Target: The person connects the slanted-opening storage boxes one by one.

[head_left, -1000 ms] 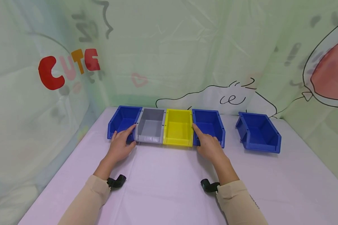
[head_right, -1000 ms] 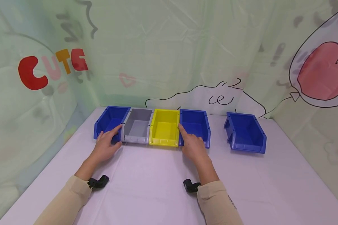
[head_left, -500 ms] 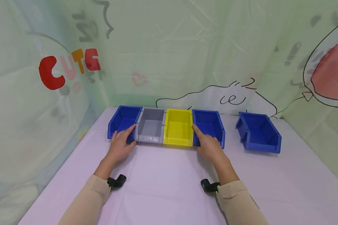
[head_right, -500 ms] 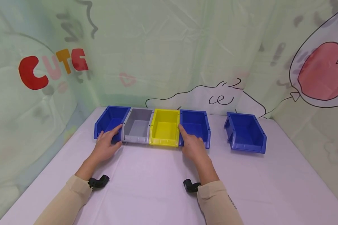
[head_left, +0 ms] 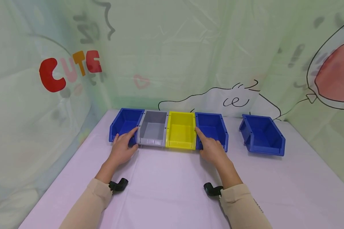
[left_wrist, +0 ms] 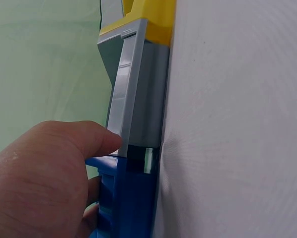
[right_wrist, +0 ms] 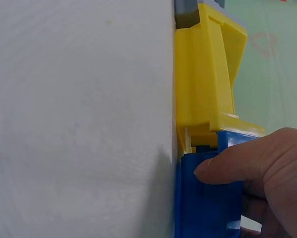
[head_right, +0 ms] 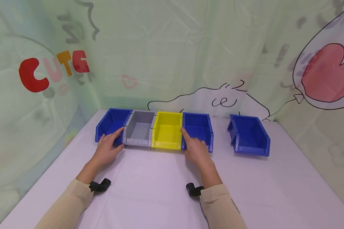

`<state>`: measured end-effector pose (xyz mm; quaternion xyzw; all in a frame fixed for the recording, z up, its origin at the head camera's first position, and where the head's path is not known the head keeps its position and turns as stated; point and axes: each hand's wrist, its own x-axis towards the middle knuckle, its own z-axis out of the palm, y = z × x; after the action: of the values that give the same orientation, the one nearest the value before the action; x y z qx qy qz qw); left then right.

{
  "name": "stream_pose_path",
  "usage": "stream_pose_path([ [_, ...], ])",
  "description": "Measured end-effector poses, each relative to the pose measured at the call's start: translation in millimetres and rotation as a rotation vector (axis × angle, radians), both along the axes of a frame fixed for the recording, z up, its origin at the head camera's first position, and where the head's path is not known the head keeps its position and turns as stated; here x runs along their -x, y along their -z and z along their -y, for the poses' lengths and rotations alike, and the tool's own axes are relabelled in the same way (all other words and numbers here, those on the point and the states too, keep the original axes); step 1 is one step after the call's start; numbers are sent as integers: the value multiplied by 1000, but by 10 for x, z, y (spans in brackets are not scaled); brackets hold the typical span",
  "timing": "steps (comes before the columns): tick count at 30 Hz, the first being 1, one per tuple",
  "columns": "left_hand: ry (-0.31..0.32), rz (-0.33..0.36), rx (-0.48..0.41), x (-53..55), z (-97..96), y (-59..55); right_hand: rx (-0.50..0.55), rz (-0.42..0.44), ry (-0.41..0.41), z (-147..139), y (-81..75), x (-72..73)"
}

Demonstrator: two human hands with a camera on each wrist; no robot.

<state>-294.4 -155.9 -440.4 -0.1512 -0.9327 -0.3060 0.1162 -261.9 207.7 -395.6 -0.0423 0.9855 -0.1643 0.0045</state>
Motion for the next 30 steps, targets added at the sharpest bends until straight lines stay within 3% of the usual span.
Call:
stream_pose_path([
  [30, -4, 12, -7, -28, -11, -32, -25, -11, -2, 9, 23, -21],
])
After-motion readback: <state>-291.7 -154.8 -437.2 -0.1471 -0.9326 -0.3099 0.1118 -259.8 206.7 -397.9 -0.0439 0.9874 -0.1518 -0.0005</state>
